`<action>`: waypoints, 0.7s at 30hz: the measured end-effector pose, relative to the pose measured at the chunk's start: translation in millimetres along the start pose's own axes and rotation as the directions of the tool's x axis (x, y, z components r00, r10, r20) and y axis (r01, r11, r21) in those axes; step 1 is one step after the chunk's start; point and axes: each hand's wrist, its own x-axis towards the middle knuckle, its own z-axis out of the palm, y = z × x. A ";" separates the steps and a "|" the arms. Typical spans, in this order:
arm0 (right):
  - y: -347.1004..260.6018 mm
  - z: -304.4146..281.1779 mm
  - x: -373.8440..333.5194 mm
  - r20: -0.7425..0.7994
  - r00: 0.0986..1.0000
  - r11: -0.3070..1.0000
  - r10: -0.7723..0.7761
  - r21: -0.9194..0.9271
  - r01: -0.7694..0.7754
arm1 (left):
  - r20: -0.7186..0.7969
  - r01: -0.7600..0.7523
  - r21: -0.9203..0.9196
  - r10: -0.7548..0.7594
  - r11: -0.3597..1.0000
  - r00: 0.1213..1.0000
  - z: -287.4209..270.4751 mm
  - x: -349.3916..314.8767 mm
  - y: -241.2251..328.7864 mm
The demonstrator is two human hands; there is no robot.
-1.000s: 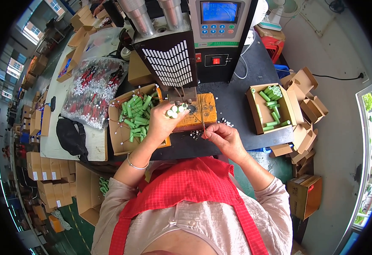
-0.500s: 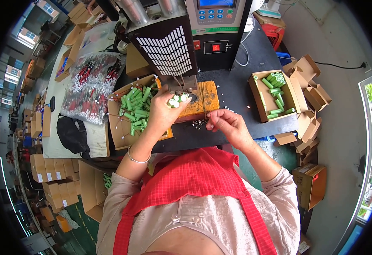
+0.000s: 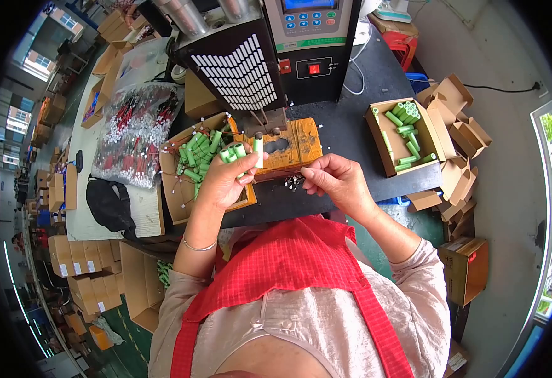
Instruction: Assembling lithium battery cells into packs using a spot welding machine and connecting wires.
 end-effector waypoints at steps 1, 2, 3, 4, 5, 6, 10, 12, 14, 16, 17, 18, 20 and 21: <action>-2.4 -0.4 1.0 -0.024 0.999 0.999 0.034 -0.029 -0.034 | -0.001 -0.003 0.000 0.003 1.000 1.000 1.4 0.4 1.4; -2.7 -0.9 2.7 -0.021 0.999 0.999 0.032 -0.031 -0.033 | -0.031 -0.045 0.078 0.047 0.996 0.998 4.5 0.7 3.2; -2.7 -1.4 4.5 -0.031 0.999 0.999 0.016 -0.032 -0.017 | -0.059 -0.084 0.157 0.094 0.984 0.994 6.8 1.4 4.1; -2.8 -1.5 5.8 -0.043 0.999 0.999 0.001 -0.032 -0.002 | -0.058 -0.087 0.157 0.097 0.984 0.994 6.7 2.6 2.7; -4.4 -0.5 7.9 -0.041 0.999 0.999 -0.001 -0.033 0.000 | -0.078 -0.148 0.343 0.185 0.928 0.980 5.3 4.4 -0.3; -6.9 1.7 11.3 -0.043 0.999 1.000 0.019 -0.011 -0.020 | -0.081 -0.194 0.517 0.273 0.834 0.958 3.6 6.9 -4.3; -6.6 10.5 33.9 -0.051 0.998 0.998 -0.033 -0.052 0.031 | 0.079 -0.360 0.823 0.538 0.441 0.839 14.4 13.9 -11.4; -13.4 18.9 40.9 -0.068 0.998 0.998 -0.012 -0.056 0.008 | 0.106 -0.374 0.842 0.560 0.389 0.821 18.5 15.6 -10.5; -14.4 21.5 46.6 -0.092 0.994 0.997 0.050 -0.054 -0.055 | 0.136 -0.394 0.855 0.587 0.337 0.798 19.9 17.1 -10.2; -12.7 21.3 48.7 -0.099 0.993 0.996 0.058 -0.059 -0.064 | 0.151 -0.405 0.856 0.593 0.322 0.791 20.5 18.0 -10.8; -11.6 21.0 49.3 -0.106 0.992 0.995 0.067 -0.064 -0.074 | 0.167 -0.416 0.856 0.597 0.308 0.785 20.6 18.3 -11.2; -10.7 21.4 50.1 -0.110 0.992 0.995 0.069 -0.064 -0.077 | 0.167 -0.416 0.854 0.594 0.311 0.787 20.3 18.5 -11.1; -10.4 20.5 51.7 -0.114 0.991 0.994 0.065 -0.078 -0.074 | 0.182 -0.436 0.848 0.608 0.302 0.773 21.5 21.2 -11.7; -11.0 21.6 52.3 -0.115 0.991 0.993 0.072 -0.083 -0.082 | 0.169 -0.432 0.847 0.613 0.311 0.772 20.2 22.3 -13.4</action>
